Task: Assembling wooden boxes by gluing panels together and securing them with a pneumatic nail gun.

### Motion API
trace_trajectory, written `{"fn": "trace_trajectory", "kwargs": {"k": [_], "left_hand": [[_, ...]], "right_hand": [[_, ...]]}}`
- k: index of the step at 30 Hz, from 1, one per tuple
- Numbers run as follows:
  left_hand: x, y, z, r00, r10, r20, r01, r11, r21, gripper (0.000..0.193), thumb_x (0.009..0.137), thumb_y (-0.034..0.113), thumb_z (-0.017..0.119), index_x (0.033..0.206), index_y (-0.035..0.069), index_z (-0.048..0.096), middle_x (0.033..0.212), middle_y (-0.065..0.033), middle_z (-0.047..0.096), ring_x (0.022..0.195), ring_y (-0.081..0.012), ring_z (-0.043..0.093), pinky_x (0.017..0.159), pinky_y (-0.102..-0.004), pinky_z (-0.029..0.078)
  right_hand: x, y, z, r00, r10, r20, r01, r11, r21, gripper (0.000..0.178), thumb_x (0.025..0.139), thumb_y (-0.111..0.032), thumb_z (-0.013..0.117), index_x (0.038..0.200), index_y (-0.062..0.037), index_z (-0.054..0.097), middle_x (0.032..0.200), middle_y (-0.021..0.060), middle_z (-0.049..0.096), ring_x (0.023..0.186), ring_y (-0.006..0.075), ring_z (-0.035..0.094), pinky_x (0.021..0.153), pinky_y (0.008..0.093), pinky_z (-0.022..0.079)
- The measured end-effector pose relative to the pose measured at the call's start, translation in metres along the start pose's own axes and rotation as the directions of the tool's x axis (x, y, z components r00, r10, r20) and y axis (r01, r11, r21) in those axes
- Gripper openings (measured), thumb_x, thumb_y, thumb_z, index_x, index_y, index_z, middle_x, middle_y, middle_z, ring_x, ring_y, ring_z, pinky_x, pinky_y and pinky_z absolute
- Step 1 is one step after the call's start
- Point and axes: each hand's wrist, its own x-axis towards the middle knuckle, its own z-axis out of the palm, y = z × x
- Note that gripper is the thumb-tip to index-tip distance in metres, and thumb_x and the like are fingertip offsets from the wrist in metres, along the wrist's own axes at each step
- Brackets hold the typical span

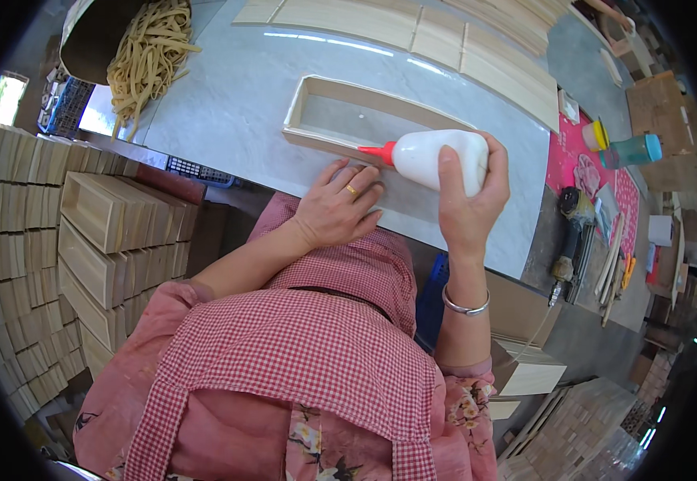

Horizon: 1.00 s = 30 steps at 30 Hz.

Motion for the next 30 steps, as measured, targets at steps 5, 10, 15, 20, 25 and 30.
{"fn": "trace_trajectory", "kwargs": {"k": [5,10,15,20,25,30], "left_hand": [[0.001,0.001,-0.001,1.000,0.012,0.006,-0.012,1.000,-0.003,0.034,0.088,0.031,0.064,0.111,0.007,0.064,0.129,-0.0110,0.056,0.109,-0.0256,0.057,0.111,-0.0440,0.038],[0.000,0.000,0.000,1.000,0.019,-0.007,-0.019,1.000,-0.011,0.034,0.087,0.030,0.065,0.111,0.006,0.064,0.130,-0.0127,0.056,0.107,-0.0270,0.056,0.110,-0.0441,0.039],[-0.001,0.000,0.001,1.000,0.012,0.008,-0.012,1.000,-0.001,0.037,0.087,0.031,0.066,0.113,0.006,0.066,0.132,-0.0117,0.056,0.109,-0.0267,0.057,0.111,-0.0438,0.038],[0.001,0.001,-0.001,1.000,0.010,0.023,-0.010,1.000,0.006,0.037,0.087,0.031,0.066,0.114,0.006,0.066,0.132,-0.0122,0.056,0.108,-0.0275,0.057,0.111,-0.0441,0.038],[0.002,0.002,-0.003,0.999,0.008,0.038,-0.009,1.000,0.016,0.037,0.087,0.031,0.066,0.113,0.005,0.066,0.132,-0.0121,0.056,0.108,-0.0273,0.057,0.110,-0.0441,0.039],[0.004,0.004,-0.008,0.999,0.004,0.038,-0.005,1.000,0.017,0.035,0.086,0.029,0.067,0.111,0.005,0.065,0.131,-0.0118,0.055,0.108,-0.0266,0.057,0.110,-0.0440,0.039]], "right_hand": [[0.000,0.011,-0.036,0.997,0.007,-0.072,-0.012,0.998,-0.065,0.034,0.089,-0.016,0.070,0.119,-0.0036,0.060,0.103,0.0104,0.064,0.085,0.0189,0.057,0.074,0.0301,0.050],[-0.002,0.020,-0.073,0.987,0.052,-0.151,-0.066,0.994,-0.090,0.034,0.089,-0.019,0.071,0.119,-0.0045,0.060,0.100,0.0093,0.064,0.078,0.0165,0.056,0.061,0.0270,0.047],[-0.003,0.025,-0.104,0.969,0.114,-0.220,-0.135,0.987,-0.085,0.035,0.089,-0.022,0.072,0.118,-0.0055,0.061,0.098,0.0087,0.064,0.073,0.0142,0.055,0.050,0.0245,0.042],[-0.003,0.031,-0.122,0.960,0.099,-0.261,-0.130,0.986,-0.105,0.036,0.089,-0.024,0.072,0.119,-0.0060,0.061,0.098,0.0085,0.065,0.070,0.0129,0.055,0.046,0.0237,0.040],[0.006,0.039,-0.124,0.955,0.077,-0.285,-0.115,0.986,-0.119,0.036,0.090,-0.025,0.071,0.119,-0.0056,0.061,0.097,0.0086,0.064,0.071,0.0130,0.055,0.048,0.0235,0.041],[0.032,0.056,-0.110,0.950,0.043,-0.310,-0.072,0.994,-0.082,0.036,0.092,-0.026,0.070,0.119,-0.0043,0.060,0.096,0.0087,0.064,0.069,0.0123,0.054,0.048,0.0225,0.042]]}}
